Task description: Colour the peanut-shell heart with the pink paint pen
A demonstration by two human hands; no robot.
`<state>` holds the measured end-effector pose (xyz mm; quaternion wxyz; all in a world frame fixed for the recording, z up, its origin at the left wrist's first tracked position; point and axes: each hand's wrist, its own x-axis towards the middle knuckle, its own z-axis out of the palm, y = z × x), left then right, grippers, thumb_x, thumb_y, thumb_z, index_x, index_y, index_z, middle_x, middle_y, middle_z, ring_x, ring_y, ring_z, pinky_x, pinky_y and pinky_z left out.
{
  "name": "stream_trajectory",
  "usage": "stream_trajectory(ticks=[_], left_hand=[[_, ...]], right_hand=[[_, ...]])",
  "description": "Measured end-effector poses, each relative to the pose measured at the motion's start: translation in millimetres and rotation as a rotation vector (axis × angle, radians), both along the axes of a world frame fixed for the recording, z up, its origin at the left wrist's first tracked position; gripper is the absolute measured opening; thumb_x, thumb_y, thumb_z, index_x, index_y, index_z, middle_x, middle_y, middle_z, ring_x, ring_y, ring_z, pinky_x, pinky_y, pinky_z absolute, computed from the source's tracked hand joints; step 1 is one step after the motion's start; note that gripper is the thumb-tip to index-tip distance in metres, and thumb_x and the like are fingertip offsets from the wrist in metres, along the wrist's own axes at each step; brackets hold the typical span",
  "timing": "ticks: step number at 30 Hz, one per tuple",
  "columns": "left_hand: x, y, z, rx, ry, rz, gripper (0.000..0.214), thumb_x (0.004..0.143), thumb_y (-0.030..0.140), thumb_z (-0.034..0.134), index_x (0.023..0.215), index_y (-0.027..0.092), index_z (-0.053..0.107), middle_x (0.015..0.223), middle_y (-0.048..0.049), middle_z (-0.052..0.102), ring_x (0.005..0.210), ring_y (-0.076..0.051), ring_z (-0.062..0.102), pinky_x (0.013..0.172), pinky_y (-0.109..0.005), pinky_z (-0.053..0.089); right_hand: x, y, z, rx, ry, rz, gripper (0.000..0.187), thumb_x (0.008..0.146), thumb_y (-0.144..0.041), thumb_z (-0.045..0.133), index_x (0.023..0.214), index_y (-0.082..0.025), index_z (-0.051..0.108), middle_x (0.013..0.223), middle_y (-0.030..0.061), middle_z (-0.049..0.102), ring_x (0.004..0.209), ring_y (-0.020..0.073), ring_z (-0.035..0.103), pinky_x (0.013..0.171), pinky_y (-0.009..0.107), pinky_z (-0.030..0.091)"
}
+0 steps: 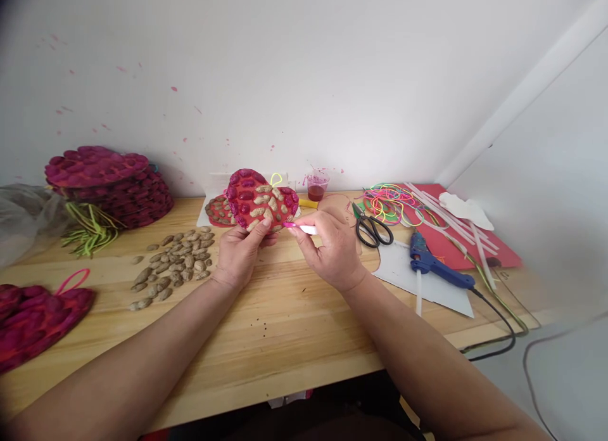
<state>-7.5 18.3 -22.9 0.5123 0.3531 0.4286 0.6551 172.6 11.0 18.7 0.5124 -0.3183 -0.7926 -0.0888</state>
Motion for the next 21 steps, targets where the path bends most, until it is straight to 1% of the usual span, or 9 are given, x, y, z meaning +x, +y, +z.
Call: stream_trajectory(ticks=[4, 7, 13, 21], left_hand=[[-0.2, -1.4, -0.7, 0.03, 0.071, 0.021, 0.039, 0.068, 0.051, 0.091, 0.078, 0.015, 0.08, 0.072, -0.0054, 0.076, 0.061, -0.017, 0.07, 0.064, -0.029, 0.059], [-0.4, -3.1, 1.8, 0.052, 0.122, 0.018, 0.037, 0.071, 0.05, 0.089, 0.079, 0.015, 0.081, 0.071, -0.0051, 0.076, 0.061, -0.016, 0.07, 0.063, -0.028, 0.058], [-0.4, -5.6, 6.8, 0.057, 0.158, 0.023, 0.039, 0.068, 0.053, 0.089, 0.078, 0.016, 0.08, 0.072, -0.0052, 0.076, 0.062, -0.017, 0.07, 0.063, -0.028, 0.057], [-1.9, -1.8, -1.6, 0.042, 0.132, 0.013, 0.042, 0.071, 0.055, 0.088, 0.08, 0.015, 0.08, 0.073, -0.0062, 0.077, 0.063, -0.018, 0.071, 0.064, -0.03, 0.059]], right_hand=[[-0.3, -0.2, 0.4, 0.015, -0.015, -0.006, 0.011, 0.092, -0.017, 0.073, 0.098, -0.024, 0.066, 0.087, 0.0015, 0.077, 0.081, 0.0187, 0.068, 0.077, 0.035, 0.056], [-0.9, -0.7, 0.9, 0.025, -0.024, -0.006, 0.012, 0.092, -0.016, 0.072, 0.099, -0.024, 0.065, 0.088, 0.0015, 0.078, 0.08, 0.0186, 0.067, 0.077, 0.035, 0.056], [-2.5, -1.8, 1.5, 0.047, -0.055, -0.006, 0.014, 0.092, -0.015, 0.072, 0.098, -0.023, 0.063, 0.088, 0.0016, 0.078, 0.08, 0.0175, 0.066, 0.079, 0.033, 0.055], [-3.4, -2.5, 1.3, 0.05, -0.067, 0.012, 0.015, 0.092, -0.013, 0.072, 0.098, -0.023, 0.062, 0.087, 0.0013, 0.077, 0.08, 0.0179, 0.065, 0.078, 0.033, 0.055]])
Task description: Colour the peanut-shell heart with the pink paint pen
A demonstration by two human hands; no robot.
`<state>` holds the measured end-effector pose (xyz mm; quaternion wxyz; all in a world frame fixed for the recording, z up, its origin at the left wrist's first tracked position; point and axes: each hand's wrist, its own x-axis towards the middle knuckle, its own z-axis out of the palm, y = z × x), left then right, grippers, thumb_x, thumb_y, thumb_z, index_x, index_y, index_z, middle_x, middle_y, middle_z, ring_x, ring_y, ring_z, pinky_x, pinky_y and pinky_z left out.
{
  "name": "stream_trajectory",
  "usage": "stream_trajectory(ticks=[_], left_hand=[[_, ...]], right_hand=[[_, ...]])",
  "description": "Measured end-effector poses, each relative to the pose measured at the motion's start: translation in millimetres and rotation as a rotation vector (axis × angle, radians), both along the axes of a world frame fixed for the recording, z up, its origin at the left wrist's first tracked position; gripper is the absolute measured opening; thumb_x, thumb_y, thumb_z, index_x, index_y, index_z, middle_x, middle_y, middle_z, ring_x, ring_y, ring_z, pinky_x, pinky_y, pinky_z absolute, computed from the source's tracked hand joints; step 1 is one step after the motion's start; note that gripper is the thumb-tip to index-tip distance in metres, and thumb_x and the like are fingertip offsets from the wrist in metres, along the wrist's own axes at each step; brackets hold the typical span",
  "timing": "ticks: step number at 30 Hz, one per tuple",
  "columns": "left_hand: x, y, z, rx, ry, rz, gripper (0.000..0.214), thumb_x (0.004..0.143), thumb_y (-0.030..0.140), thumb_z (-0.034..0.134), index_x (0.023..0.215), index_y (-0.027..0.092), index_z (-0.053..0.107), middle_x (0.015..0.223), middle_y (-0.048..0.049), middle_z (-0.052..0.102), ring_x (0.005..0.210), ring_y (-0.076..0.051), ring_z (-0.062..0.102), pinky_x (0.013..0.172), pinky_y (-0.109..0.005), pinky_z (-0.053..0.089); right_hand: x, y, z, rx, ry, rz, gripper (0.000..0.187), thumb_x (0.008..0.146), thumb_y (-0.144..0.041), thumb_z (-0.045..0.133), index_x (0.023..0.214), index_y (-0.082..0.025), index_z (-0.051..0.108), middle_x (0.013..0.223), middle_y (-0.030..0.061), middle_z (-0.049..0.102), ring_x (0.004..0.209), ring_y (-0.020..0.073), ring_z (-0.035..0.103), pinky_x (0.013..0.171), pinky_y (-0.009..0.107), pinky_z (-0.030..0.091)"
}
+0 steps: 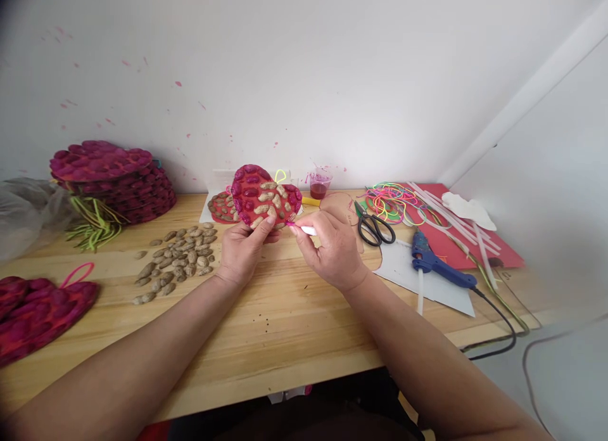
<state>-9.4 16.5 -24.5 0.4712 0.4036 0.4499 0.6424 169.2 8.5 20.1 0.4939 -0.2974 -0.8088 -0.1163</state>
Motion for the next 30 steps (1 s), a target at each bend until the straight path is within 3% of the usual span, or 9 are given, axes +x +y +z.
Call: stream_trajectory(ticks=[9, 18, 30], left_hand=[[0.7, 1.9, -0.9, -0.04, -0.096, 0.005, 0.044, 0.067, 0.055, 0.091, 0.08, 0.014, 0.079, 0.075, -0.006, 0.077, 0.066, -0.019, 0.072, 0.065, -0.03, 0.059], [4.1, -2.4, 11.1, -0.134, -0.308, -0.019, 0.049, 0.056, 0.048, 0.098, 0.079, 0.012, 0.075, 0.075, -0.0051, 0.075, 0.064, -0.015, 0.07, 0.063, -0.026, 0.059], [3.3, -4.6, 17.5, -0.166, -0.436, -0.05, 0.048, 0.054, 0.039, 0.1, 0.083, 0.011, 0.075, 0.076, -0.0038, 0.075, 0.062, -0.011, 0.068, 0.059, -0.022, 0.058]], right_hand=[[1.0, -0.6, 0.7, -0.014, 0.02, -0.01, 0.013, 0.091, -0.016, 0.072, 0.095, -0.024, 0.063, 0.084, 0.001, 0.076, 0.079, 0.0185, 0.067, 0.076, 0.035, 0.056], [2.3, -1.1, 2.8, -0.027, 0.04, -0.006, 0.01, 0.092, -0.017, 0.07, 0.095, -0.025, 0.065, 0.083, 0.001, 0.076, 0.078, 0.0189, 0.069, 0.074, 0.036, 0.055], [2.8, -2.5, 7.2, -0.033, 0.075, -0.002, 0.008, 0.092, -0.018, 0.07, 0.093, -0.024, 0.065, 0.08, 0.0008, 0.074, 0.074, 0.0175, 0.066, 0.07, 0.034, 0.053]])
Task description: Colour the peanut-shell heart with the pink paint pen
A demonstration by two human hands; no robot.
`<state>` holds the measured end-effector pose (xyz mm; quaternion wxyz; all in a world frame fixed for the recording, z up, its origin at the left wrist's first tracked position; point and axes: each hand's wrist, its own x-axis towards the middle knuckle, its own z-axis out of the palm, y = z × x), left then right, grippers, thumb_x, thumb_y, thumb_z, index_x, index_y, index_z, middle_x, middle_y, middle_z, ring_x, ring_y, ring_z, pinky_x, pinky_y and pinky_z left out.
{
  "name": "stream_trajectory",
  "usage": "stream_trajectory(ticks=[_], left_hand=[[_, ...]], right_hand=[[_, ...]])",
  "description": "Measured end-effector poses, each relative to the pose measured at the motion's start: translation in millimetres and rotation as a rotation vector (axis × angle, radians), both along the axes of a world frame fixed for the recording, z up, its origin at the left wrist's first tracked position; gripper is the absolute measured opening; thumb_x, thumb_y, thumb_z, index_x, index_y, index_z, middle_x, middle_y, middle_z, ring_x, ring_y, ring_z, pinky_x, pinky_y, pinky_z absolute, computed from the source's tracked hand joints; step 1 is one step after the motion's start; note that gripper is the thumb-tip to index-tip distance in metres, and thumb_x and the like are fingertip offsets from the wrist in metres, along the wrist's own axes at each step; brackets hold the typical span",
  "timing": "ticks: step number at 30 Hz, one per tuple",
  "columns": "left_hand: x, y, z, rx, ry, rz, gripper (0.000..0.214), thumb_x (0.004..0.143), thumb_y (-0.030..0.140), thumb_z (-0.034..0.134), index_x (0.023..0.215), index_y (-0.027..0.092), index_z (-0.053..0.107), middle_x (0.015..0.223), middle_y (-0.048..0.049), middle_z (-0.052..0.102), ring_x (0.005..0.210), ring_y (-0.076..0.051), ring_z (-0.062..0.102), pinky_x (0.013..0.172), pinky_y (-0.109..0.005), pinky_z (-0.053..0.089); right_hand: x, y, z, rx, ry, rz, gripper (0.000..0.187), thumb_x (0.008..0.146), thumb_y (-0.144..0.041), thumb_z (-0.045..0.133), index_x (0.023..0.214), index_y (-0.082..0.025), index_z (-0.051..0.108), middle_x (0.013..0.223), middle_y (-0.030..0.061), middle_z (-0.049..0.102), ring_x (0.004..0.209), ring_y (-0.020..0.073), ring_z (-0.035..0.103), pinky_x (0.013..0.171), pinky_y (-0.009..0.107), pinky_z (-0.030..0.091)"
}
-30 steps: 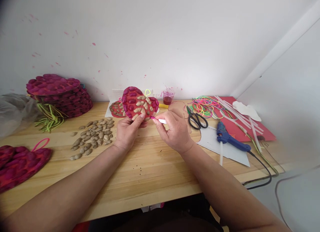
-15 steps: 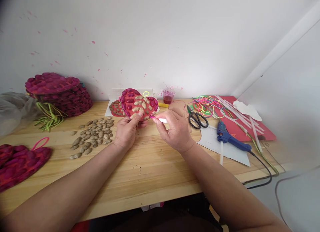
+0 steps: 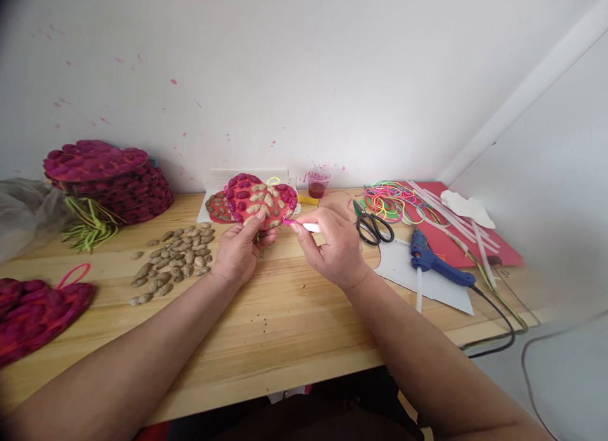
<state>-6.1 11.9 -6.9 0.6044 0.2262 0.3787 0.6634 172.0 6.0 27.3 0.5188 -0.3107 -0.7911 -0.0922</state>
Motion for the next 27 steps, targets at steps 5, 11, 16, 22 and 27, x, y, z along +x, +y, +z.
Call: stream_trajectory(ticks=[5, 11, 16, 22, 27], left_hand=[[-0.4, 0.8, 0.5, 0.007, -0.016, 0.008, 0.045, 0.055, 0.038, 0.1, 0.082, 0.012, 0.075, 0.074, -0.0025, 0.074, 0.061, -0.011, 0.067, 0.058, -0.022, 0.058], [-0.3, 1.6, 2.7, -0.012, -0.029, 0.002, 0.037, 0.06, 0.034, 0.097, 0.081, 0.013, 0.074, 0.071, -0.0016, 0.072, 0.059, -0.011, 0.067, 0.056, -0.022, 0.057], [-1.5, 0.4, 5.5, -0.016, -0.051, -0.014, 0.035, 0.062, 0.033, 0.097, 0.08, 0.013, 0.074, 0.068, -0.0007, 0.071, 0.057, -0.01, 0.066, 0.053, -0.02, 0.055], [-3.1, 1.1, 4.4, -0.016, -0.062, -0.017, 0.029, 0.064, 0.029, 0.095, 0.08, 0.014, 0.075, 0.07, -0.0015, 0.072, 0.058, -0.011, 0.067, 0.052, -0.019, 0.056], [-3.8, 2.0, 4.8, -0.028, -0.04, 0.008, 0.025, 0.068, 0.028, 0.092, 0.08, 0.015, 0.074, 0.067, -0.0014, 0.071, 0.056, -0.011, 0.066, 0.052, -0.02, 0.057]], right_hand=[[1.7, 0.6, 0.8, 0.033, 0.025, -0.02, 0.01, 0.091, -0.016, 0.071, 0.095, -0.024, 0.065, 0.08, 0.0009, 0.075, 0.075, 0.0182, 0.067, 0.071, 0.036, 0.053], [2.5, -0.2, 1.9, 0.008, 0.03, -0.004, 0.009, 0.092, -0.018, 0.07, 0.094, -0.024, 0.065, 0.079, 0.0004, 0.074, 0.071, 0.0172, 0.067, 0.069, 0.035, 0.053], [5.2, 0.7, 2.7, 0.044, 0.099, -0.012, 0.012, 0.091, -0.016, 0.07, 0.096, -0.025, 0.066, 0.083, 0.0013, 0.075, 0.077, 0.019, 0.068, 0.071, 0.037, 0.055], [4.8, -0.8, 3.8, 0.017, 0.105, 0.041, 0.013, 0.09, -0.015, 0.071, 0.096, -0.025, 0.066, 0.081, 0.0008, 0.074, 0.075, 0.0186, 0.066, 0.071, 0.037, 0.055], [6.8, 0.1, 3.7, 0.018, 0.153, 0.019, 0.012, 0.091, -0.016, 0.071, 0.097, -0.025, 0.066, 0.085, 0.0019, 0.073, 0.079, 0.0195, 0.068, 0.072, 0.038, 0.055]])
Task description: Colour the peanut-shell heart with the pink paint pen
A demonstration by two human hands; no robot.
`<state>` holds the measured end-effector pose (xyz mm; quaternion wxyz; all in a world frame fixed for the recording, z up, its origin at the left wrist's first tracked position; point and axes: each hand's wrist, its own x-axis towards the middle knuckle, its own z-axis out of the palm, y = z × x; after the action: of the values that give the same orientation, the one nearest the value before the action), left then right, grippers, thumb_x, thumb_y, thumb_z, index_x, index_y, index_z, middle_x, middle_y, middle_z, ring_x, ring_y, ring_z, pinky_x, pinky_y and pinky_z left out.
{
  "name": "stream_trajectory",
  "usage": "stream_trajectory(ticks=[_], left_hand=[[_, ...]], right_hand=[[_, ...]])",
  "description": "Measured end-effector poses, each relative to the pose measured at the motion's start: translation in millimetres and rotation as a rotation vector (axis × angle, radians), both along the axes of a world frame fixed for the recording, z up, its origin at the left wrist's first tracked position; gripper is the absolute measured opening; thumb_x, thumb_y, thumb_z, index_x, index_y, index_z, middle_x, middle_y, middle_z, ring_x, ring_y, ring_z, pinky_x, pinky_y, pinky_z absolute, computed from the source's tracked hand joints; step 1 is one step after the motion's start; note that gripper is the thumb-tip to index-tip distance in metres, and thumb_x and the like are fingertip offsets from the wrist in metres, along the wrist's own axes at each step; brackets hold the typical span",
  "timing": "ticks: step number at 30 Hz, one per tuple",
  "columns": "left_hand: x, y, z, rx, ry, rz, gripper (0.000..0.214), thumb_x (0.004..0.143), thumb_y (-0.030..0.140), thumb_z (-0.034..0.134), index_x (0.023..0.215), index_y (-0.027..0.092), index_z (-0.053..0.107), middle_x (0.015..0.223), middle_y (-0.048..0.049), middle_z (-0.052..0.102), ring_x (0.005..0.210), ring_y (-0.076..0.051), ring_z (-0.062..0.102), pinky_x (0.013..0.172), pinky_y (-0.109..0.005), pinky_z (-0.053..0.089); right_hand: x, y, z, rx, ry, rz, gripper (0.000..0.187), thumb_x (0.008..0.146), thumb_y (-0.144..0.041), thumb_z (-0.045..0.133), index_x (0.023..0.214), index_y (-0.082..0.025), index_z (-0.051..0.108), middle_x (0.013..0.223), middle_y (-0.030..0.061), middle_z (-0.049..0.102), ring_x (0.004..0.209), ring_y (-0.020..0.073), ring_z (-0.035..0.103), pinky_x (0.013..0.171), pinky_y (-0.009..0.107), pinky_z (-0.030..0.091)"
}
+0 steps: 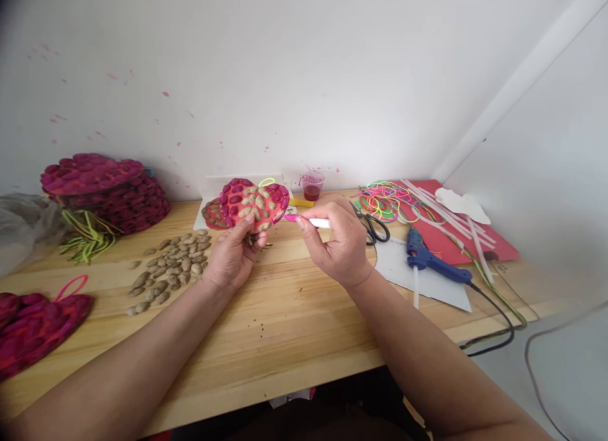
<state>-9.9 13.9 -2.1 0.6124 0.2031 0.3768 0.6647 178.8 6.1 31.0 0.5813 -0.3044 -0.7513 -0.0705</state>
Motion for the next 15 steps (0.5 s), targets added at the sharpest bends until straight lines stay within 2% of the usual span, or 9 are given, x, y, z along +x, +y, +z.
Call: stream_trajectory(ticks=[5, 11, 15], left_hand=[[-0.7, 0.2, 1.3, -0.018, -0.008, -0.018, 0.025, 0.068, 0.027, 0.091, 0.081, 0.015, 0.074, 0.067, -0.0012, 0.071, 0.057, -0.012, 0.066, 0.052, -0.019, 0.057], [-2.1, 0.8, 1.5, -0.022, -0.03, -0.022, 0.024, 0.07, 0.026, 0.09, 0.086, 0.016, 0.075, 0.068, -0.001, 0.071, 0.057, -0.011, 0.066, 0.051, -0.017, 0.056], [-3.1, 1.0, -0.3, -0.015, -0.024, -0.031, 0.025, 0.07, 0.026, 0.091, 0.086, 0.016, 0.074, 0.069, -0.0004, 0.07, 0.057, -0.011, 0.066, 0.05, -0.018, 0.055]], right_hand=[[0.5, -0.3, -1.1, -0.032, -0.005, 0.052, 0.013, 0.091, -0.016, 0.071, 0.098, -0.025, 0.066, 0.084, 0.0012, 0.073, 0.077, 0.0189, 0.066, 0.072, 0.038, 0.055], [5.8, 2.5, -4.7, -0.112, 0.111, 0.07, 0.01, 0.092, -0.02, 0.07, 0.1, -0.025, 0.067, 0.091, 0.0025, 0.072, 0.08, 0.0193, 0.068, 0.075, 0.038, 0.056], [4.4, 1.0, -3.7, -0.11, 0.071, 0.102, 0.009, 0.092, -0.019, 0.07, 0.098, -0.025, 0.067, 0.086, 0.0019, 0.072, 0.08, 0.0196, 0.067, 0.076, 0.039, 0.055]])
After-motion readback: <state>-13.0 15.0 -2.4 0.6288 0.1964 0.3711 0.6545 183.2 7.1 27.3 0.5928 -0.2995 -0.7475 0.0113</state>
